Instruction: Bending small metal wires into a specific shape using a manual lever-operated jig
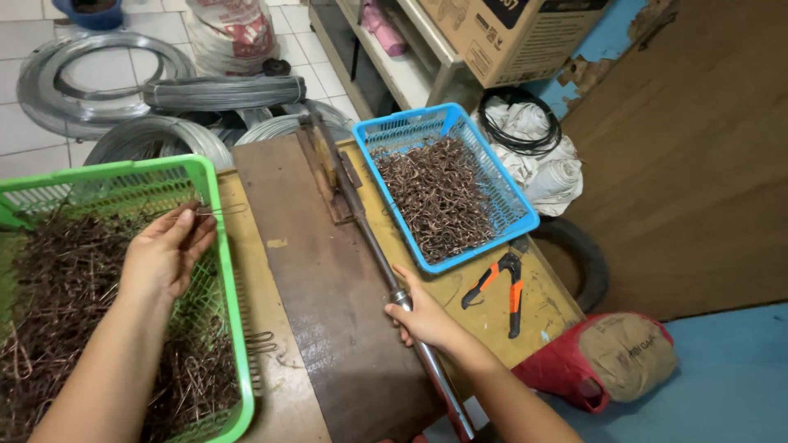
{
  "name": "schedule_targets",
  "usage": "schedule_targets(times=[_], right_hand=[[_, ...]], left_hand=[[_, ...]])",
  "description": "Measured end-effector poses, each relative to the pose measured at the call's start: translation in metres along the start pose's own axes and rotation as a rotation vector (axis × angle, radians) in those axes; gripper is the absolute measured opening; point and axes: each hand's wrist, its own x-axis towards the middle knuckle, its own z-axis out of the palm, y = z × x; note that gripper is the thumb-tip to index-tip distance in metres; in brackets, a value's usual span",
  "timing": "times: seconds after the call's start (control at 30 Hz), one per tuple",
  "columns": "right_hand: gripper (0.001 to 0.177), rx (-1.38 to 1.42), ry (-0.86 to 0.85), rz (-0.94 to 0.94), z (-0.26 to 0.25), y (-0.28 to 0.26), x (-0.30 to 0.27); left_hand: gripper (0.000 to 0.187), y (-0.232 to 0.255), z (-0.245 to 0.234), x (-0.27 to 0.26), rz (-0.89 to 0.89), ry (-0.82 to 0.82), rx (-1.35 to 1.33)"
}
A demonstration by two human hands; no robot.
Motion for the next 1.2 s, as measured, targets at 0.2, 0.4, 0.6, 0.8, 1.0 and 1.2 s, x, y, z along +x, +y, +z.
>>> schedule_targets(times=[0.2, 0.4, 0.6, 0.8, 1.0, 1.2], right_hand=[[0.093, 0.073, -0.008, -0.098, -0.011, -0.067, -0.042], [0.089, 0.11, -0.047, -0.146, -0.023, -0.127, -0.054], [0.09, 0.145, -0.082, -0.158, -0.023, -0.135, -0.066], [0.091, 0.182, -0.103, -0.165, -0.023, -0.116, -0.054], [0.093, 0.201, -0.109, -0.151, -0.022, -0.112, -0.055], [0.092, 0.205, -0.109, -0.148, -0.022, -0.101, -0.051]], left_hand=[[0.027, -0.062, 0.055, 0.051, 0.056, -0.026, -0.085], [0.04, -0.167, 0.101, 0.141, -0.152, 0.052, -0.205], [0.039, -0.177, 0.101, 0.163, -0.277, 0.09, -0.344], [0.049, -0.189, 0.097, 0.183, -0.27, 0.063, -0.326], [0.054, -0.184, 0.107, 0.156, -0.219, 0.125, -0.387], [0.061, -0.185, 0.11, 0.156, -0.172, 0.122, -0.366]])
